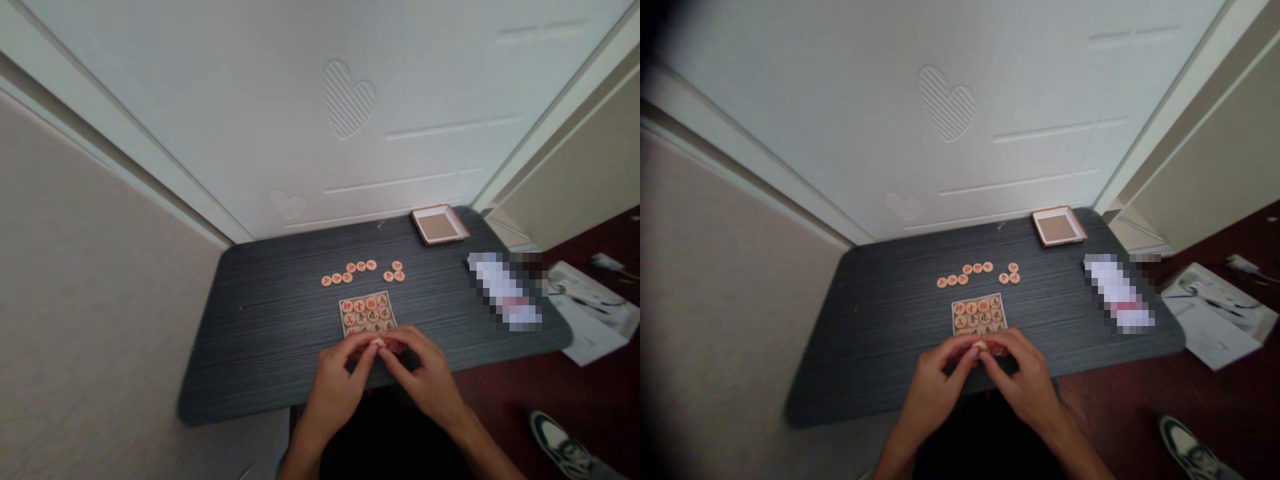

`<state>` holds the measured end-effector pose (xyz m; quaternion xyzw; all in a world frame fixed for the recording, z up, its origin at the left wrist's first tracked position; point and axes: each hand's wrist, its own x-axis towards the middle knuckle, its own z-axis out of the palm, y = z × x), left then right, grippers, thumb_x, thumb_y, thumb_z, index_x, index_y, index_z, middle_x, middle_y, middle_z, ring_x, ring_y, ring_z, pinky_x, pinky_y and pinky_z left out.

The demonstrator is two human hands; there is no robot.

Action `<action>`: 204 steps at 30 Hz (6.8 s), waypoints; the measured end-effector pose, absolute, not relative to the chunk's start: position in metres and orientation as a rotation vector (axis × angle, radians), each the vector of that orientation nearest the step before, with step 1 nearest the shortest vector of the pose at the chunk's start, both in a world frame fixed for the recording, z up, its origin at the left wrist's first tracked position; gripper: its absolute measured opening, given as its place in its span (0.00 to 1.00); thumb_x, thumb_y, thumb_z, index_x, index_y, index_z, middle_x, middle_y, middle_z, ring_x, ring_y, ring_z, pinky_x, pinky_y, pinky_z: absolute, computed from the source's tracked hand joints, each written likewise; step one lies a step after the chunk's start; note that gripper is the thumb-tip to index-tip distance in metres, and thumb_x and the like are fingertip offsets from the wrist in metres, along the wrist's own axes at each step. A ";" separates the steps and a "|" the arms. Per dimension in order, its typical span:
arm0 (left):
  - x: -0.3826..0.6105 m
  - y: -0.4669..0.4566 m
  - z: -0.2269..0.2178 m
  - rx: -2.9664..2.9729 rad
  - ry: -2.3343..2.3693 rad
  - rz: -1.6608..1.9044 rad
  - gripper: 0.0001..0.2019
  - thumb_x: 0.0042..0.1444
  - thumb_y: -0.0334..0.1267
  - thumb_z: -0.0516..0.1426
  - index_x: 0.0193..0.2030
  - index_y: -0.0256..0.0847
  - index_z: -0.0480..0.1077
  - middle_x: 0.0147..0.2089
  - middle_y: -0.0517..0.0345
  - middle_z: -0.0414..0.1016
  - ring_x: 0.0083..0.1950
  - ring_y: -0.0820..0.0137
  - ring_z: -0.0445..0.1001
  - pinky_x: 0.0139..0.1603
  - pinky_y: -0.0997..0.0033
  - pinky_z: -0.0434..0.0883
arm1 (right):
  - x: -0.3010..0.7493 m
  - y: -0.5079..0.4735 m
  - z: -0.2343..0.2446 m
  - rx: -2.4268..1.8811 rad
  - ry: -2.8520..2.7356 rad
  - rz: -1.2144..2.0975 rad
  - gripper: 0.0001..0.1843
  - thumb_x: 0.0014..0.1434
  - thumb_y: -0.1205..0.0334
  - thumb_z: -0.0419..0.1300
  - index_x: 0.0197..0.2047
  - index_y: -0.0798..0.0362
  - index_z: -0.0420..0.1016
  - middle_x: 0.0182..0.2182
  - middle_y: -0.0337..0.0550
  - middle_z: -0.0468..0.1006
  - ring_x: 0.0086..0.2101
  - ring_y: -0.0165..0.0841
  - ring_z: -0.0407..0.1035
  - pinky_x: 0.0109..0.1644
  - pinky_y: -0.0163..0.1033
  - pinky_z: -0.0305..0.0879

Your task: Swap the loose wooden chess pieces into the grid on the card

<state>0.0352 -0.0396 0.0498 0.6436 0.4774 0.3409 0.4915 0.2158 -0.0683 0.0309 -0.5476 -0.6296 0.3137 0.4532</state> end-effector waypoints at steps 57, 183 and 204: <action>0.041 0.065 0.045 2.490 1.105 0.352 0.07 0.64 0.39 0.63 0.47 0.43 0.76 0.46 0.56 0.81 0.49 0.60 0.77 0.55 0.57 0.71 | 0.240 0.005 -0.011 -1.495 -1.610 0.484 0.06 0.67 0.61 0.62 0.45 0.47 0.81 0.37 0.43 0.81 0.39 0.37 0.75 0.45 0.43 0.73; 0.015 0.066 0.051 2.343 1.107 0.373 0.07 0.65 0.40 0.63 0.49 0.47 0.76 0.48 0.59 0.81 0.52 0.62 0.78 0.57 0.57 0.72 | 0.244 0.011 -0.012 -1.339 -1.842 0.504 0.13 0.64 0.58 0.66 0.52 0.42 0.81 0.56 0.48 0.74 0.57 0.45 0.69 0.62 0.58 0.69; -0.013 0.085 0.054 2.336 1.315 0.546 0.09 0.71 0.41 0.55 0.49 0.46 0.76 0.51 0.55 0.81 0.53 0.62 0.78 0.59 0.55 0.73 | 0.245 0.009 -0.006 -1.382 -1.658 0.534 0.12 0.66 0.61 0.62 0.52 0.44 0.80 0.51 0.48 0.78 0.53 0.42 0.73 0.61 0.55 0.71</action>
